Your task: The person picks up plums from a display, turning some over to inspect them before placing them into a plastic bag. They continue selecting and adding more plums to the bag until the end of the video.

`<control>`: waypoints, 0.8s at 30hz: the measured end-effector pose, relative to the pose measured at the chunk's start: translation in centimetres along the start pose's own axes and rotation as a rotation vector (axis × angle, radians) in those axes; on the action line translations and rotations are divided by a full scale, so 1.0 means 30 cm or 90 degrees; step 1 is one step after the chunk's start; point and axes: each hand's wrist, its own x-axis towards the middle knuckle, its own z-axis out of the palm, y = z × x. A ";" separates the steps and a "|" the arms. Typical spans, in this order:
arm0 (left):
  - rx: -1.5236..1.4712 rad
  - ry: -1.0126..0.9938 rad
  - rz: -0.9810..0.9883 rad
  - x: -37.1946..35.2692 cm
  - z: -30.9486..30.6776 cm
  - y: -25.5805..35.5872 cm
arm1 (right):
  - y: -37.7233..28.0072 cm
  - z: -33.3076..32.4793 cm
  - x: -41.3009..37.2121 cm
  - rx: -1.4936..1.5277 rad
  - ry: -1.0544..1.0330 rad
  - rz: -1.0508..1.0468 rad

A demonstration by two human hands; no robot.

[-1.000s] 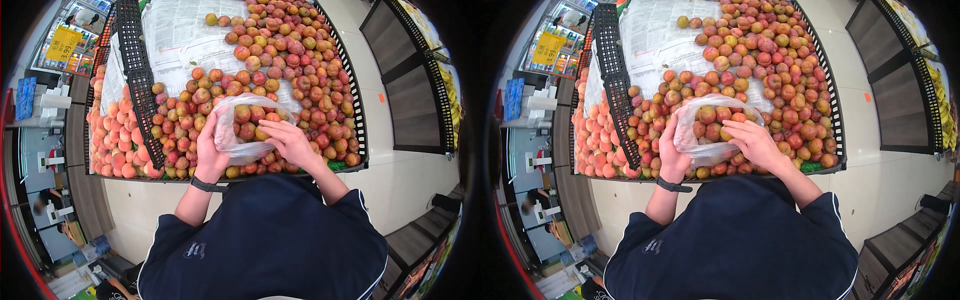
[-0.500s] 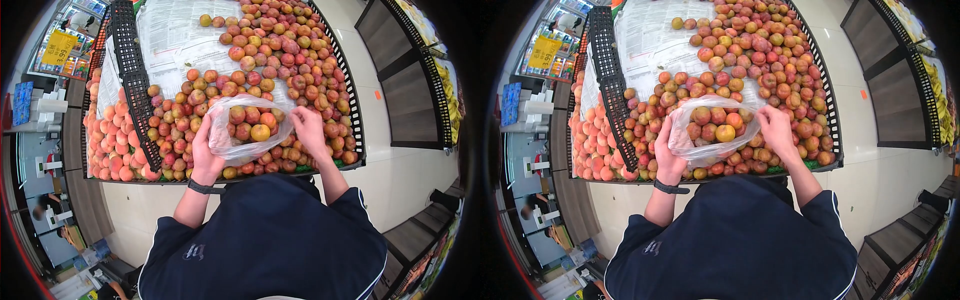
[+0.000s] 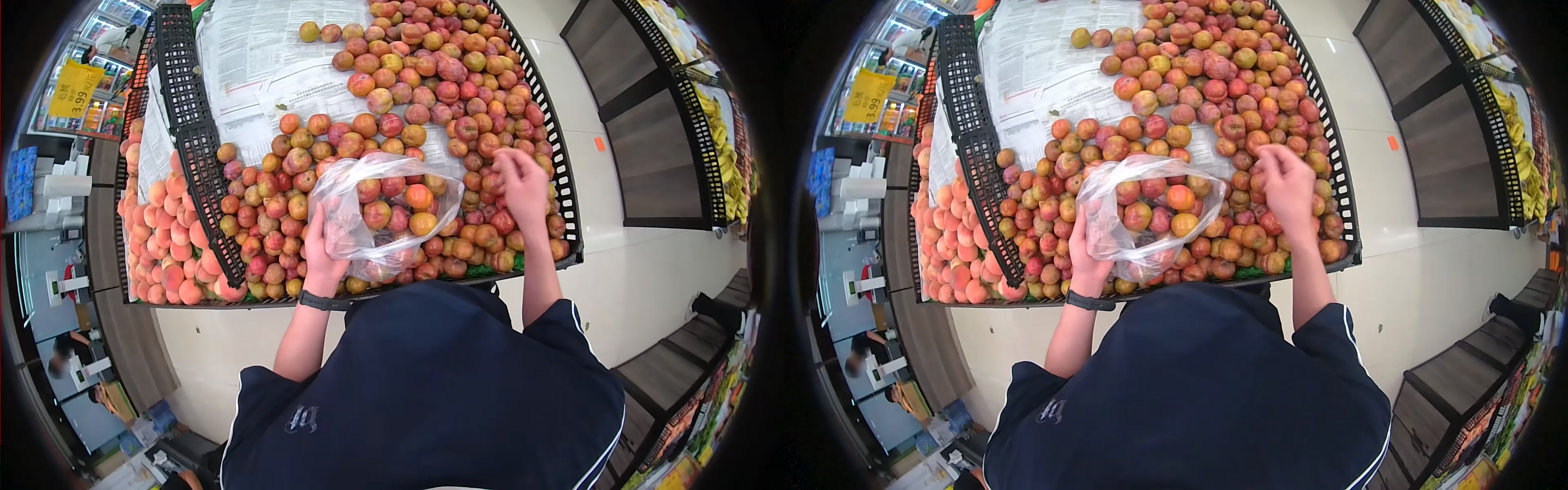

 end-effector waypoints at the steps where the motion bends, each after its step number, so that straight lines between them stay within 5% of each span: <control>1: -0.002 -0.001 -0.001 0.005 -0.001 -0.004 | -0.007 -0.032 0.014 0.001 0.042 -0.024; 7: 0.015 -0.059 0.004 0.029 -0.059 -0.002 | -0.043 -0.125 0.058 -0.309 0.097 -0.178; 8: -0.001 -0.091 -0.011 0.035 -0.079 -0.002 | -0.046 -0.128 0.060 -0.321 0.051 -0.107; 11: -0.026 -0.143 -0.033 0.052 -0.134 0.000 | 0.014 -0.103 0.059 -0.538 0.009 -0.192; 15: -0.007 -0.098 -0.006 0.034 -0.079 -0.004 | 0.016 -0.057 0.053 -0.523 -0.071 -0.096; 19: -0.010 -0.120 -0.009 0.034 -0.085 -0.001 | 0.081 -0.068 0.080 -0.468 -0.036 -0.182; 24: -0.018 -0.124 0.001 0.036 -0.090 -0.005 | -0.015 -0.032 0.007 0.225 -0.078 -0.025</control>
